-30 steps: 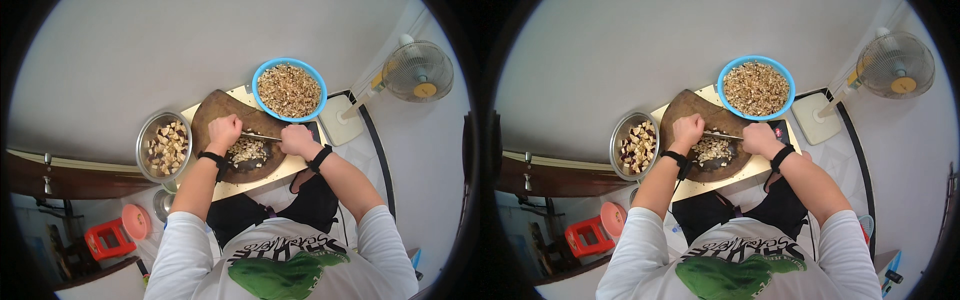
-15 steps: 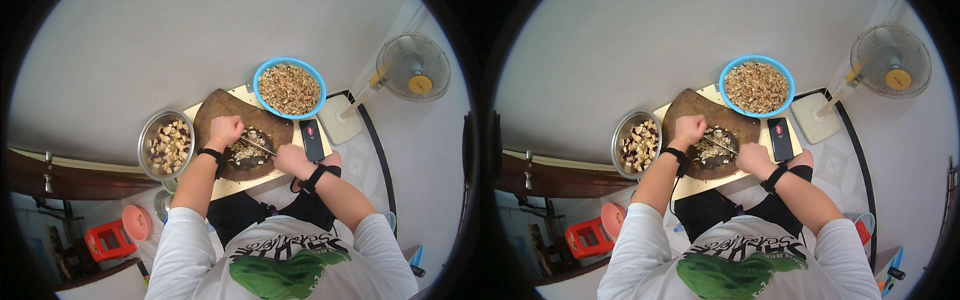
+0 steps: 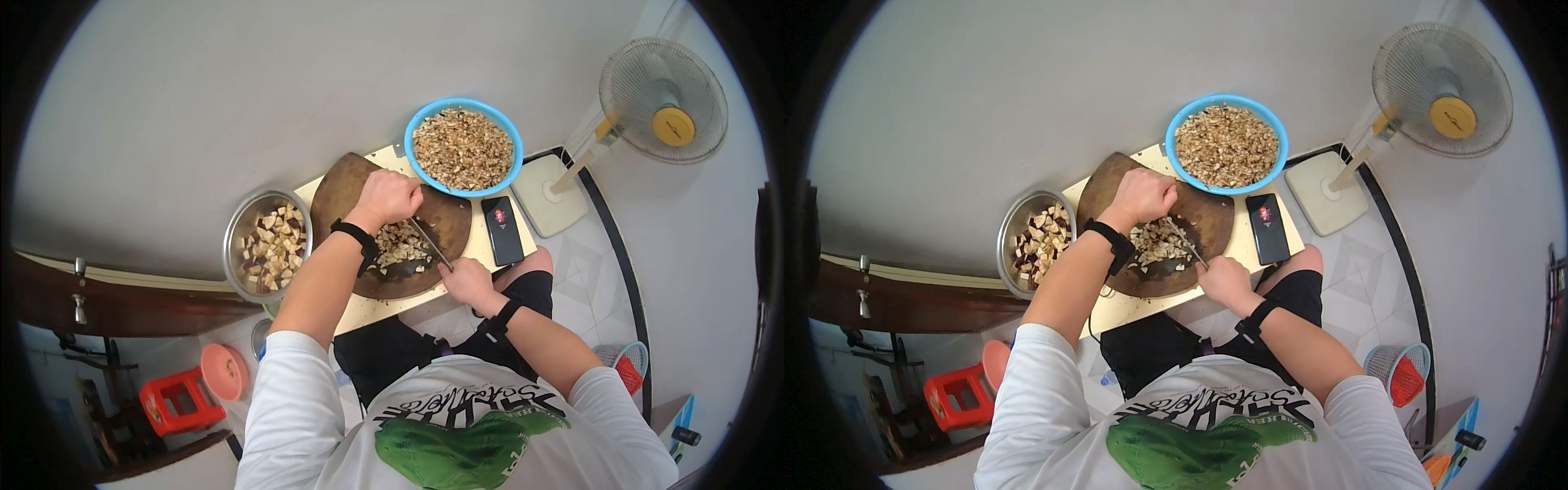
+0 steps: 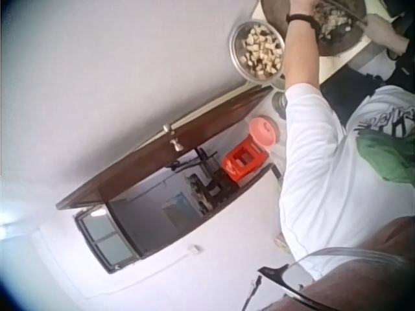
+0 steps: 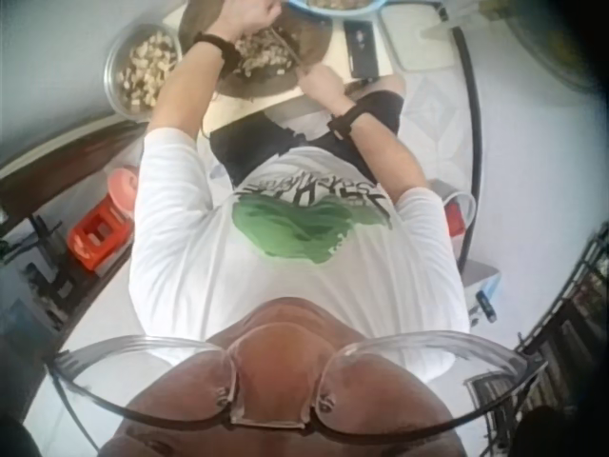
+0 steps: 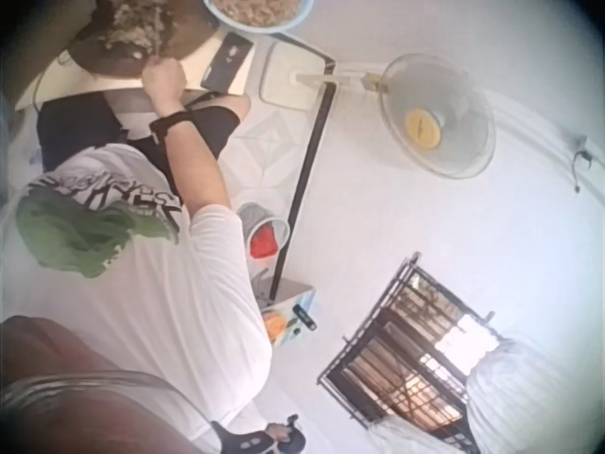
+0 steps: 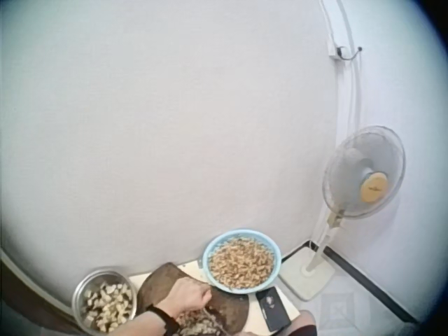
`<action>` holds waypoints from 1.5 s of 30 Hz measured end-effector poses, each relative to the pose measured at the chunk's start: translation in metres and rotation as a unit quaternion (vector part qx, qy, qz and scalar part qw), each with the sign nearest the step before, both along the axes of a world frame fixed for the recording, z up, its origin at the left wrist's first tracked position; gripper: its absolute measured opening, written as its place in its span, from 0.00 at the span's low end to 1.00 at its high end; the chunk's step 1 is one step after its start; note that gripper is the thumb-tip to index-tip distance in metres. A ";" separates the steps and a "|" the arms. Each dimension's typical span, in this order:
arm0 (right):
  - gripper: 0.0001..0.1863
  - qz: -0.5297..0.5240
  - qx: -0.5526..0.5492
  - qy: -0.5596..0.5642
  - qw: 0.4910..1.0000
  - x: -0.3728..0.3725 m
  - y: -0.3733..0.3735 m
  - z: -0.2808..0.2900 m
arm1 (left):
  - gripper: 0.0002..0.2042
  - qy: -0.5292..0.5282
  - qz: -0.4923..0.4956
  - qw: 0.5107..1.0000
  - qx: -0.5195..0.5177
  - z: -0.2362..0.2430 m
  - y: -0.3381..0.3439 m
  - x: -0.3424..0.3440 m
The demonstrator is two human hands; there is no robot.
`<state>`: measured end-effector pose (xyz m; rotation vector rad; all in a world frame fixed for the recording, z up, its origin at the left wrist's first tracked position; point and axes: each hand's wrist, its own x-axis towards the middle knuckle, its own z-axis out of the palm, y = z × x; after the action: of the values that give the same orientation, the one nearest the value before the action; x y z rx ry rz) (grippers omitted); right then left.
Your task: The person chops pieces of an ingredient on a wooden board using a knife and then transfers the chopped pieces into a blue bowl.
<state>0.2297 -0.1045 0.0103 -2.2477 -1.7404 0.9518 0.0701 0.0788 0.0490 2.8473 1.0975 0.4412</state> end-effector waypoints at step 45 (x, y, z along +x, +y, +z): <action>0.26 0.081 -0.140 0.080 0.984 -0.025 0.041 0.083 | 0.17 -0.078 0.037 0.988 -0.131 -0.039 0.030 -0.050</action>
<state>0.2047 -0.0637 0.0929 -2.1349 -1.8375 1.4526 0.0197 0.1089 0.0101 2.5073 1.1423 0.4755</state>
